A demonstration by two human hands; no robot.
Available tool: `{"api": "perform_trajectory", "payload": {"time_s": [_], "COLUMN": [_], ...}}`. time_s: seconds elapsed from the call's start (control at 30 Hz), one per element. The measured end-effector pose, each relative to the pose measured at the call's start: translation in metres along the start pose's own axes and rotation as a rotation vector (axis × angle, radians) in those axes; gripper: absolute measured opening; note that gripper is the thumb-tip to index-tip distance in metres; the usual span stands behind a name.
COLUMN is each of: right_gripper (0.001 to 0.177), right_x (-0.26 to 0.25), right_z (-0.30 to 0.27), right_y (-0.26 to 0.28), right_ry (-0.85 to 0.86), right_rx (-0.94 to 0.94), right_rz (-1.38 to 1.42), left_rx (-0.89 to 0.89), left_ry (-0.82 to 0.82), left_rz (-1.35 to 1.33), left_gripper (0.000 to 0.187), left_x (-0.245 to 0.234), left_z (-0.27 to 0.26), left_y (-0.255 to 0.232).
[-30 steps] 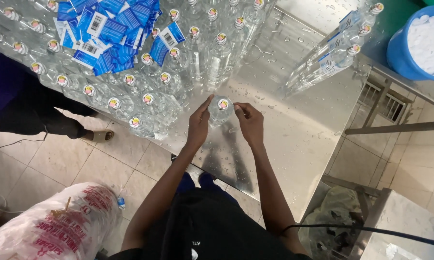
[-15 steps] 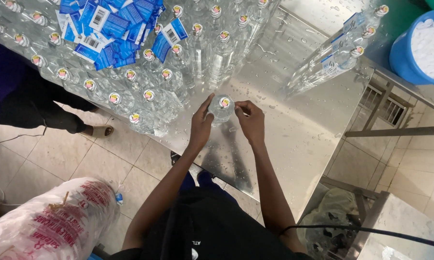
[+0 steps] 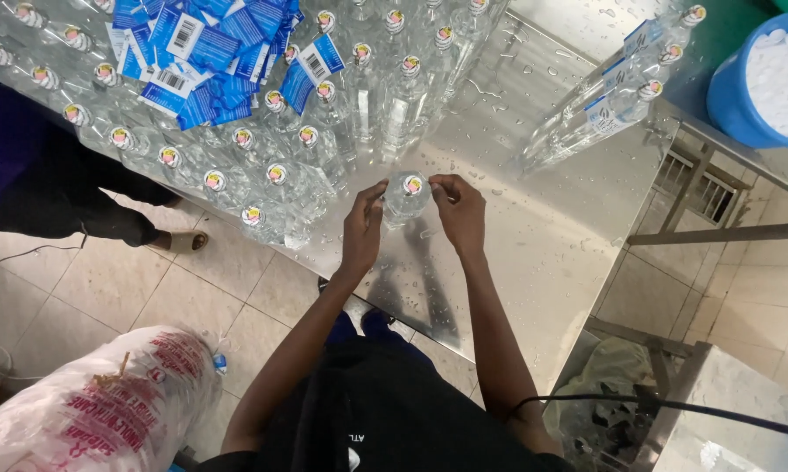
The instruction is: A worker manually applies blue labels to clear plastic water bottles on a stainless steel production table.
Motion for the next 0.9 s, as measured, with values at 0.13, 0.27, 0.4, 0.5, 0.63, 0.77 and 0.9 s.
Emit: {"api": "perform_trajectory", "payload": {"time_s": [0.13,0.27,0.4,0.5,0.63,0.77,0.9], "right_gripper": [0.021,0.020,0.020,0.019,0.020,0.036,0.066], "right_x": [-0.002,-0.001,0.005,0.009,0.014,0.022,0.035], "right_z": [0.007,0.006,0.004,-0.004,-0.014,-0.025,-0.044], "right_y": [0.007,0.009,0.006,0.010,0.010,-0.001,-0.001], "right_ry": [0.030,0.026,-0.022,-0.059,-0.108,-0.154,-0.123], "right_rx": [-0.030,-0.050,-0.032,-0.027,-0.032,-0.143,-0.179], "right_rz": [-0.042,-0.040,0.023,0.042,0.056,0.115,0.002], "left_rx": [0.041,0.098,0.320,0.445,0.555,0.431,0.496], "left_ry": [0.022,0.039,0.020,0.028,0.036,0.121,0.122], "left_rz": [0.091,0.212,0.354,0.329,0.384,0.216,0.273], "left_gripper": [0.032,0.024,0.016,0.008,0.012,0.014,0.022], "left_x": [-0.006,-0.013,-0.018,-0.023,-0.020,-0.028,-0.027], "left_z": [0.005,0.017,0.028,0.033,0.042,0.037,0.039], "left_y": [0.005,0.020,0.037,0.027,0.047,0.031,0.041]}}
Point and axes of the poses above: each hand's wrist, its own z-axis towards the middle knuckle, its own x-axis out of the palm, y = z × x, the point moved 4 cm from there along z, towards the middle knuckle, and after that the axes turned 9 degrees about -y, right-handed, at the moved point
